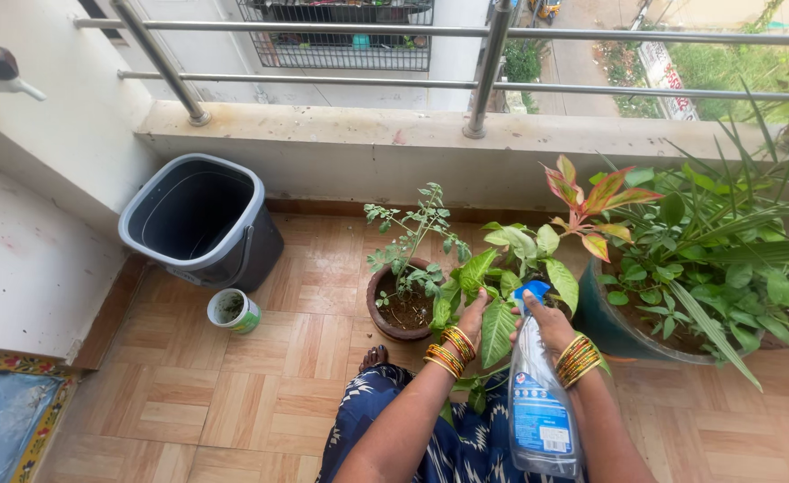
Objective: The person sprays water on the leaves of various potted plants using a spray bottle and touches the leaves by hand.
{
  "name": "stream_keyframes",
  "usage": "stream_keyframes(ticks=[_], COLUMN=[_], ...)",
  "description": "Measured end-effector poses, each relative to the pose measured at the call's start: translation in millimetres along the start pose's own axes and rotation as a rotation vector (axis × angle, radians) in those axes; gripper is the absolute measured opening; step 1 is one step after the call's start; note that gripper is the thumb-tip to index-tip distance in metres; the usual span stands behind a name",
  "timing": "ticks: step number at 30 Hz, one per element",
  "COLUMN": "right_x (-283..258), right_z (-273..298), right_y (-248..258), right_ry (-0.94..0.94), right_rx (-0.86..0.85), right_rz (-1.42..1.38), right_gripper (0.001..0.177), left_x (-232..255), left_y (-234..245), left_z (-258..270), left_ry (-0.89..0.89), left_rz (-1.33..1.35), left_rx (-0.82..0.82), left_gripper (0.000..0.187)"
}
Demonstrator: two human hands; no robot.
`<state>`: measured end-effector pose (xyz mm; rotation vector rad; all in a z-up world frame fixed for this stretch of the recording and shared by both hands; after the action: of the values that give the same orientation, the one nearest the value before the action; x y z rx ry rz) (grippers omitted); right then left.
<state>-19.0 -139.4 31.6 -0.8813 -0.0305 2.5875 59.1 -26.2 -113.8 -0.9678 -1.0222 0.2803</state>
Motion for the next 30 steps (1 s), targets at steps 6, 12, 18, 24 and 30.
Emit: stream_keyframes(ticks=[6,12,18,24,30], right_x=[18,13,17,48,35], right_z=[-3,12,65,87,76], right_y=[12,35,45,46,43], right_ry=[-0.058,-0.084,-0.057,-0.012,0.025], right_rx=[0.021,0.046,-0.023,-0.024,-0.064], right_rz=[0.009,-0.052,-0.025,-0.025,0.007], right_gripper=[0.059,0.057,0.057,0.059,0.064], left_x=[5,-2,-6,-12,15], left_y=[-11,-25,-41,-44,-32], left_z=[-7,8,49,87,93], left_ry=[-0.127,0.012,0.072,0.141,0.002], left_rz=[-0.082,-0.041,-0.084,-0.159,-0.073], left_rx=[0.049,0.015,-0.013,0.078,0.132], left_gripper=[0.059,0.06,0.067,0.067,0.052])
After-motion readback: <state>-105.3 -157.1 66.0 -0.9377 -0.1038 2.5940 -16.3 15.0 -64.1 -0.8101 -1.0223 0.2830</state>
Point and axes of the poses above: each hand's wrist, its own z-axis away from the middle knuckle, its own y-axis out of the back of the hand, x = y × z, the point moved 5 cm from there along -z, towards the middle knuckle, and after that the axes turned 15 degrees about -y, right-handed, at the moved point
